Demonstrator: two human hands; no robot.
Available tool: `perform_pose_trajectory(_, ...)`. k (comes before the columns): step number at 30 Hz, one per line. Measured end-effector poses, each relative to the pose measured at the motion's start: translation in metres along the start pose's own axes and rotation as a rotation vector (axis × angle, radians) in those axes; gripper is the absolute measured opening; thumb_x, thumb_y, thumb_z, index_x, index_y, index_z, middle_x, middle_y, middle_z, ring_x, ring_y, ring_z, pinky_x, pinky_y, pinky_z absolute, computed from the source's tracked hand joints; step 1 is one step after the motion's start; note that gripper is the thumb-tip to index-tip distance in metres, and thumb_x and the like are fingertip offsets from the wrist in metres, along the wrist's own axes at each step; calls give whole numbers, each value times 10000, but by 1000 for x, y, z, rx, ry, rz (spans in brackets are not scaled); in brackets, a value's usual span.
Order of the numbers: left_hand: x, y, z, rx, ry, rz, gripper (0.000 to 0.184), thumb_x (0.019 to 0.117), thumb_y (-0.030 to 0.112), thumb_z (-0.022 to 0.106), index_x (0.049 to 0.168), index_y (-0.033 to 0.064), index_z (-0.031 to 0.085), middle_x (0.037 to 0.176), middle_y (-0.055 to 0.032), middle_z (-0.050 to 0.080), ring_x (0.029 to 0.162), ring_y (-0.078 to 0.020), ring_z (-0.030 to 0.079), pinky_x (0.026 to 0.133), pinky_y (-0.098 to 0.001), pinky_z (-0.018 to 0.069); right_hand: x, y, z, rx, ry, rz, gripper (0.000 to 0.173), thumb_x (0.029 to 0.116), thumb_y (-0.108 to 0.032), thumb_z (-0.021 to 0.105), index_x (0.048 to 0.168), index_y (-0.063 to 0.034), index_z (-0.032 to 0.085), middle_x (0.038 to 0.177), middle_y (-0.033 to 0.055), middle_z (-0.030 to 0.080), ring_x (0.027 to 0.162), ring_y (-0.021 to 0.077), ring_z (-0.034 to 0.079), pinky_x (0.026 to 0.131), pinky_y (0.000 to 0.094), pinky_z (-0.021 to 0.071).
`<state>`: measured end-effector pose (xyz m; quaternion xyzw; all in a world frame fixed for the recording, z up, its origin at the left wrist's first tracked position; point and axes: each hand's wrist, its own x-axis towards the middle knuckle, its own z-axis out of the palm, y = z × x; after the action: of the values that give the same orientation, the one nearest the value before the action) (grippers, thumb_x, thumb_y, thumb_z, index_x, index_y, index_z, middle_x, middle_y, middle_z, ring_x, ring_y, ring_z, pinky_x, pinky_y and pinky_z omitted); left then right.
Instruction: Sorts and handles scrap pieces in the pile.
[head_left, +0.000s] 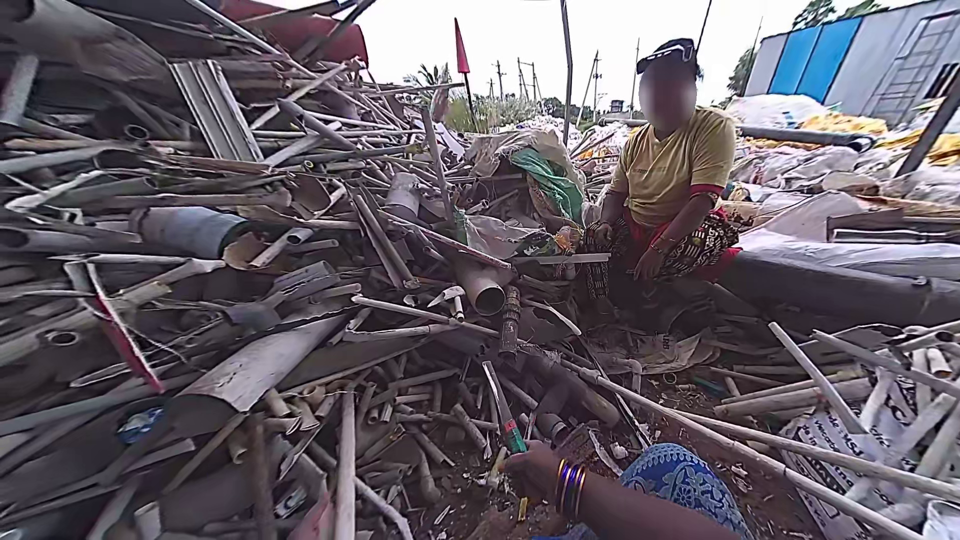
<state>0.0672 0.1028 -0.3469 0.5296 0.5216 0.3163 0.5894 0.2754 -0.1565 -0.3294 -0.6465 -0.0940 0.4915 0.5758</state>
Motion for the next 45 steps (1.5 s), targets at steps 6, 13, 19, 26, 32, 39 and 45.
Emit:
perform_pose_trajectory(6,-6,22,1,-369,-49,105,276,1092,167,370,1310,15,444,1067,-15,583,902,-35,617,833,-266,539,15,-22,96,6,-212,-49,331,956,-66,640,1264,-38,523,767,34,551,509,66,450,448,229,374)
perform_pose_trajectory(13,18,8,-4,-313,13,-5,274,1109,280,369,1249,68,471,896,17,591,723,-33,614,668,-271,548,41,-33,185,69,-312,17,341,1029,-150,606,1327,-34,488,835,45,579,547,54,459,487,223,391)
perform_pose_trajectory(19,18,14,-1,-237,-2,-55,226,1113,201,349,1179,52,505,839,30,557,652,8,561,606,-194,500,57,-23,218,-197,-258,36,544,969,-281,728,1365,18,507,1135,184,623,903,222,612,791,406,516)
perform_pose_trajectory(26,-1,30,6,415,26,-124,532,1135,288,368,1432,-144,457,1498,-328,464,1413,-378,459,1152,-525,338,50,-36,224,-557,-185,-38,678,895,-279,781,1377,97,488,1305,304,593,1202,383,610,1006,536,486)
perform_pose_trajectory(32,15,17,15,675,3,-120,531,1146,266,310,1410,-169,464,1484,-345,470,1430,-402,442,1175,-515,322,61,-22,200,-505,-161,-114,758,870,-253,793,1451,59,420,1329,313,575,1221,407,592,1021,565,476)
perform_pose_trajectory(39,33,-34,-13,636,115,279,573,1125,306,395,1312,-218,531,1325,-437,544,1270,-519,553,1073,-553,437,36,-26,191,-493,-193,-175,714,882,-207,772,1442,66,423,1320,313,575,1202,399,599,1014,556,478)
perform_pose_trajectory(45,-55,20,2,367,180,47,626,1085,169,503,1574,-102,221,1568,-377,317,1471,-467,337,1201,-529,289,-3,-16,181,-513,-205,-181,702,871,-184,777,1432,44,421,1254,278,605,1129,367,623,972,527,500)
